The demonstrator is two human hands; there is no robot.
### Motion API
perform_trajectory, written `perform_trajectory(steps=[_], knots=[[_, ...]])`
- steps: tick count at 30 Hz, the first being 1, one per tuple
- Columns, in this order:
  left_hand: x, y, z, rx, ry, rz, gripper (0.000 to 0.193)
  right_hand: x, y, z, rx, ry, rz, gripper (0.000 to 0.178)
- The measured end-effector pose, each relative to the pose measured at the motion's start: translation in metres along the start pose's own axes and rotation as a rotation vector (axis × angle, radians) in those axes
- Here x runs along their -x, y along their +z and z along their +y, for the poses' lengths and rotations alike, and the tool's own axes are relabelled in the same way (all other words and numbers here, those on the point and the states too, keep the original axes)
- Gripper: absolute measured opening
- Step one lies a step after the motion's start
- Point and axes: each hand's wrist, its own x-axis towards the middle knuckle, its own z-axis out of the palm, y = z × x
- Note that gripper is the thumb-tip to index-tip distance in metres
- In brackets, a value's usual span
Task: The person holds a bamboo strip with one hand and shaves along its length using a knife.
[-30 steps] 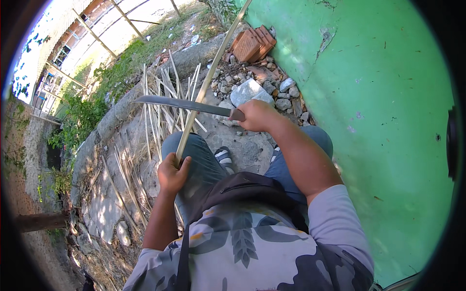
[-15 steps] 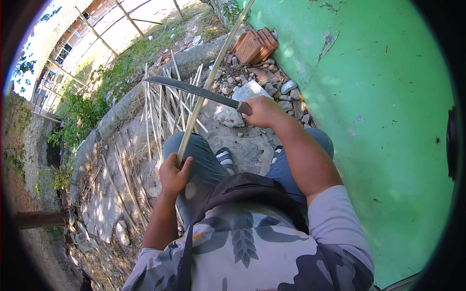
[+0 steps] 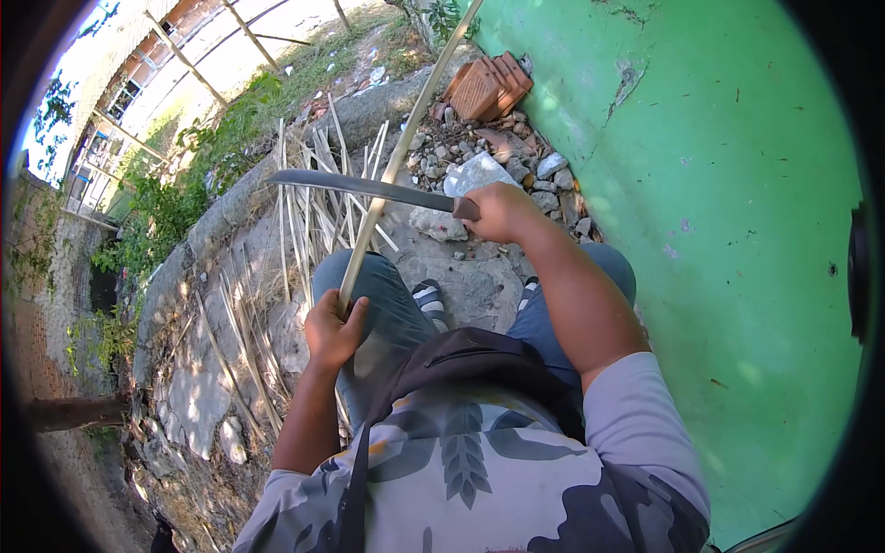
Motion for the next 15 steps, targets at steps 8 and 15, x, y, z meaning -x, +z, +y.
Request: perform_trajectory(steps=[8,15], knots=[[-0.002,0.005,-0.01,0.08,0.0,0.024,0.037,0.009,0.006,-0.015,-0.061,-0.08,-0.057,0.02],[-0.001,0.006,-0.013,0.002,0.067,0.038,0.038,0.014,-0.019,-0.031,0.163,-0.092,-0.118,0.021]])
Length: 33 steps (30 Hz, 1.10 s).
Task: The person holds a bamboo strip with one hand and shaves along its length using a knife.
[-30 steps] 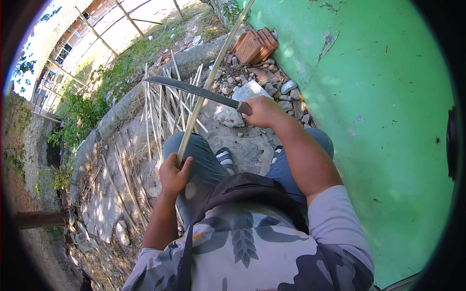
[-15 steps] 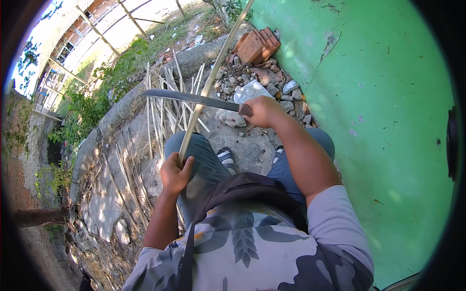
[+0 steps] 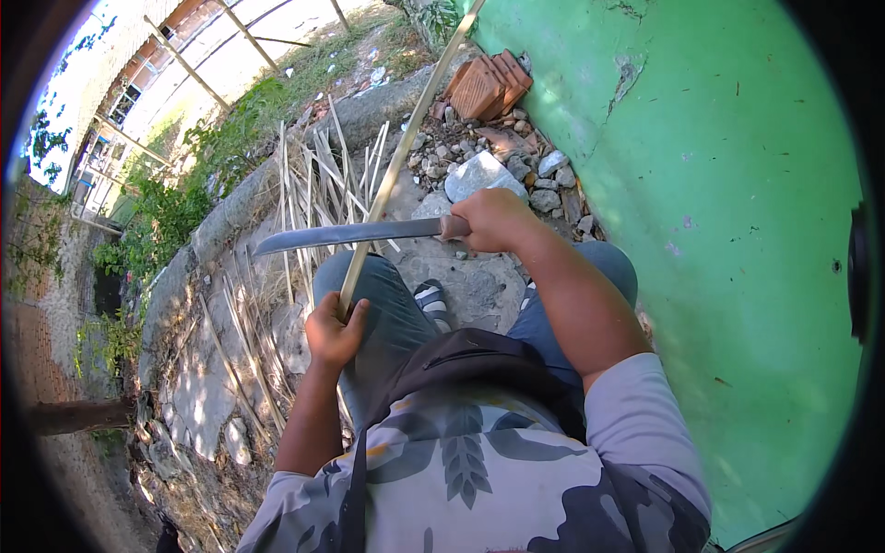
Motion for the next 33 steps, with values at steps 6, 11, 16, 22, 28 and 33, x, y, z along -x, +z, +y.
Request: perform_trajectory(steps=[6,11,16,22,28,33], knots=[[-0.001,0.003,-0.002,0.078,0.0,0.034,0.038,-0.007,0.014,0.015,-0.142,0.131,0.05,0.022],[-0.002,0.005,-0.004,0.117,-0.011,0.018,0.038,-0.013,0.035,0.022,-0.215,0.03,0.063,0.02],[-0.003,0.001,-0.001,-0.044,-0.071,-0.049,0.039,-0.006,0.016,0.001,-0.082,-0.024,-0.032,0.024],[-0.001,-0.001,0.001,-0.001,-0.063,-0.056,0.037,-0.007,0.02,0.034,-0.162,0.029,0.16,0.024],[-0.003,0.002,-0.004,0.042,-0.067,-0.005,0.034,-0.009,0.028,0.013,-0.146,0.007,0.194,0.021],[0.0,0.002,-0.005,0.049,-0.05,0.001,0.034,-0.008,0.022,-0.005,-0.039,-0.11,0.0,0.018]])
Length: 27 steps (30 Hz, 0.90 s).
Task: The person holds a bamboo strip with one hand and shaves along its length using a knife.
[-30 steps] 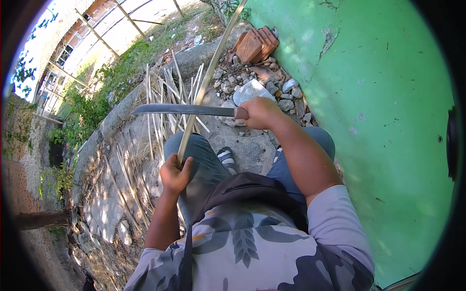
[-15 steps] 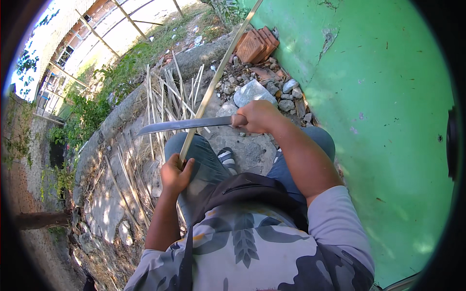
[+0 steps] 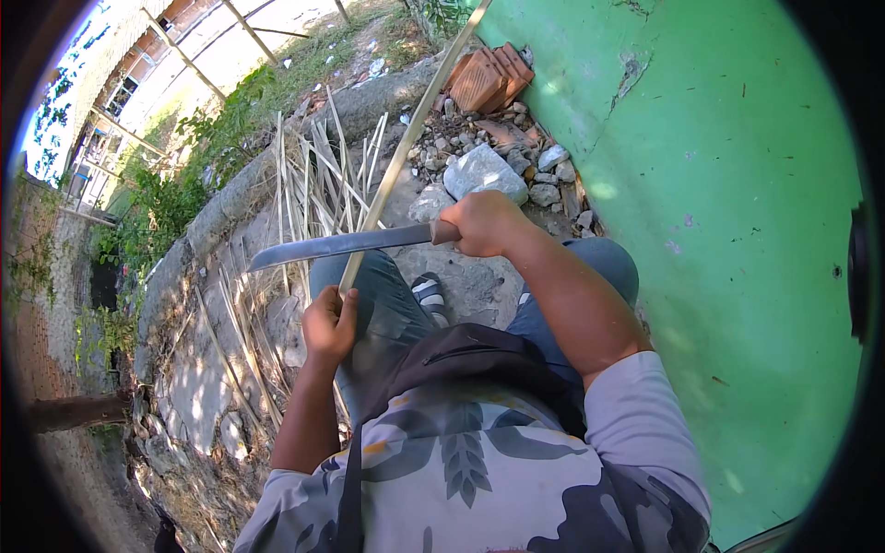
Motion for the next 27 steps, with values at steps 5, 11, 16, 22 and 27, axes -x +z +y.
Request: perform_trajectory(steps=[5,11,16,22,27], knots=[[-0.003,0.003,0.001,0.019,0.024,0.011,0.032,-0.006,0.004,0.027,-0.055,0.17,0.05,0.019],[-0.004,-0.001,-0.001,-0.043,-0.034,-0.033,0.033,-0.002,-0.002,0.015,-0.1,0.194,-0.027,0.022],[-0.004,0.002,-0.002,-0.025,-0.026,-0.029,0.033,0.001,-0.001,0.012,-0.046,0.073,-0.002,0.023],[-0.002,0.005,-0.005,0.013,0.03,0.012,0.034,-0.002,-0.002,0.023,0.035,0.131,0.075,0.023],[-0.002,0.0,0.0,-0.009,0.023,0.023,0.032,0.001,0.007,-0.008,-0.013,0.109,0.095,0.019]])
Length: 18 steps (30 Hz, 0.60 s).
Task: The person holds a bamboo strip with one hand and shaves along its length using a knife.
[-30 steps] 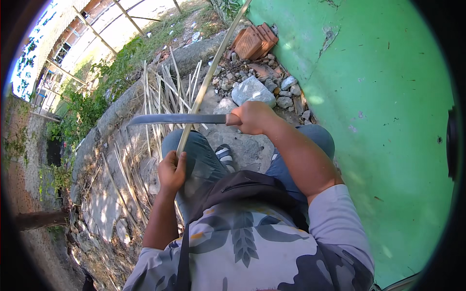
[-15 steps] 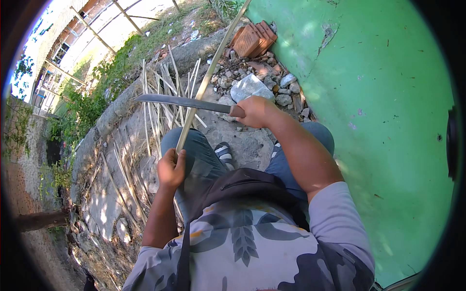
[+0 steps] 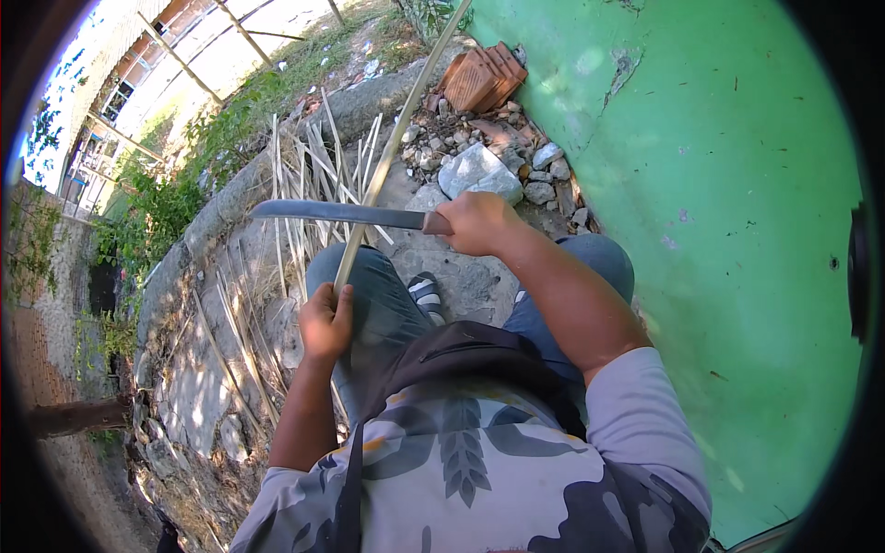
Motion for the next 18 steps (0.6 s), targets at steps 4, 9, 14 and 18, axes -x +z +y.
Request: perform_trajectory(steps=[4,9,14,18], knots=[[0.002,-0.004,0.008,-0.016,0.043,-0.009,0.031,-0.007,-0.006,0.013,0.069,-0.043,-0.077,0.019],[0.0,-0.002,0.01,-0.033,0.043,-0.004,0.032,-0.016,0.001,0.048,-0.107,0.138,0.106,0.021],[-0.001,-0.004,0.009,-0.049,0.001,-0.04,0.032,-0.007,-0.005,0.024,-0.058,0.066,0.009,0.023],[0.002,-0.004,0.004,-0.017,0.018,-0.031,0.032,-0.004,-0.011,0.007,0.043,-0.036,-0.056,0.02]])
